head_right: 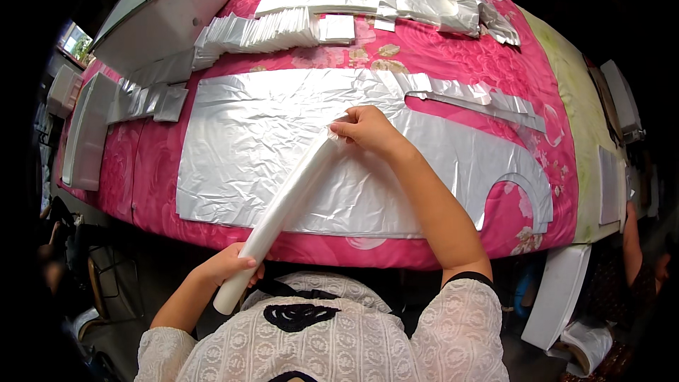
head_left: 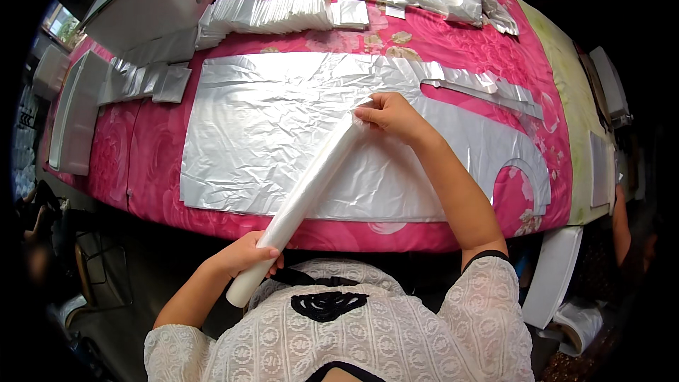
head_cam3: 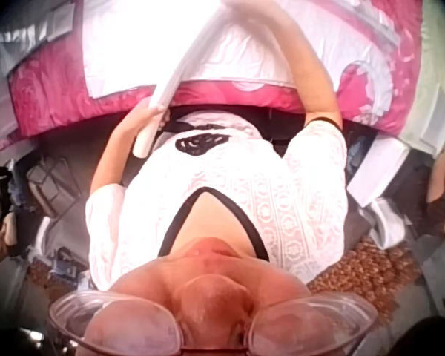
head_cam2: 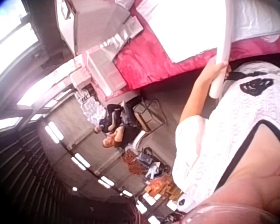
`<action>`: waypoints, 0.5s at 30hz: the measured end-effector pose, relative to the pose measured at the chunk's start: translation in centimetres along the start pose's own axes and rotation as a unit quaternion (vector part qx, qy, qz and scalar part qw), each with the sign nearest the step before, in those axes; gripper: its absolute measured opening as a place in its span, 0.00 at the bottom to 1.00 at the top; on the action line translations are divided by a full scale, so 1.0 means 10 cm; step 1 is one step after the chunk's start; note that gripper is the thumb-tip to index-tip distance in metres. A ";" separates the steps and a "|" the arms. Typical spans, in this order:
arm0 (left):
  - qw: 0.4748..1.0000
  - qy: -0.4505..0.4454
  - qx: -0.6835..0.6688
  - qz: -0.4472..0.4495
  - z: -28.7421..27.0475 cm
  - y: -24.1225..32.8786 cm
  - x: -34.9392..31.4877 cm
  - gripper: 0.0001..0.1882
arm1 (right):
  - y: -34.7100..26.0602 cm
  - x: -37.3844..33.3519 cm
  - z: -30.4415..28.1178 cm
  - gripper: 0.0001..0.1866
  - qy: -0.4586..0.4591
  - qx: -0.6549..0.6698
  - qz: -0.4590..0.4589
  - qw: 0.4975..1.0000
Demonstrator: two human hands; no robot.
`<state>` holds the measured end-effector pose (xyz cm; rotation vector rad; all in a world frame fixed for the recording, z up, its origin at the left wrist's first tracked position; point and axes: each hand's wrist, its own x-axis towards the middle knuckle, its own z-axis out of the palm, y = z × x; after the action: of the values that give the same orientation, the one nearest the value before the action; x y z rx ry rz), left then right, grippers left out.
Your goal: The person wraps small rectangular items in clear plastic film on a pink table. They unroll a strip of film, place an item on it, and fold the film over to encase the item. The wrapped items are stacked on the table as the process repeats.
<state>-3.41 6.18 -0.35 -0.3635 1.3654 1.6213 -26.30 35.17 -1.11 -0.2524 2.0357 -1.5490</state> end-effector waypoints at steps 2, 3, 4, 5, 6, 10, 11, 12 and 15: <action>1.000 -0.021 -0.006 -0.006 -0.03 0.00 -0.04 0.28 | 0.06 0.01 -0.12 0.11 0.072 -0.007 -0.026 0.997; 0.999 -0.032 -0.010 -0.009 -0.05 -0.01 -0.08 0.25 | 0.09 0.02 -0.23 0.11 0.109 -0.011 -0.039 0.993; 0.999 -0.041 0.000 -0.020 -0.10 -0.05 -0.10 0.25 | 0.17 0.04 -0.42 0.11 0.151 -0.046 -0.037 0.987; 0.998 -0.049 0.009 -0.032 -0.16 -0.13 -0.15 0.25 | 0.27 0.06 -0.63 0.11 0.191 -0.081 -0.035 0.978; 0.997 -0.056 0.017 -0.044 -0.23 -0.19 -0.21 0.25 | 0.34 0.04 -0.84 0.11 0.214 -0.063 -0.036 0.974; 0.990 -0.090 0.079 -0.078 -0.50 -0.24 -0.48 0.27 | 0.65 -0.18 -1.57 0.10 0.294 -0.035 -0.032 0.955; 0.986 -0.103 0.100 -0.082 -0.57 -0.19 -0.54 0.28 | 0.67 -0.27 -1.71 0.10 0.304 -0.062 -0.009 0.951; 0.980 -0.116 0.132 -0.096 -0.66 -0.16 -0.58 0.29 | 0.63 -0.29 -1.73 0.10 0.309 -0.089 0.014 0.947; 0.968 -0.102 0.220 -0.070 -0.68 0.15 -0.57 0.27 | 0.57 -0.26 -1.60 0.10 0.290 -0.050 -0.023 0.956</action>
<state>-4.00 -2.38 2.48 -0.0242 1.4566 1.1627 -31.77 51.40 -2.83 0.1409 2.5710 -1.6904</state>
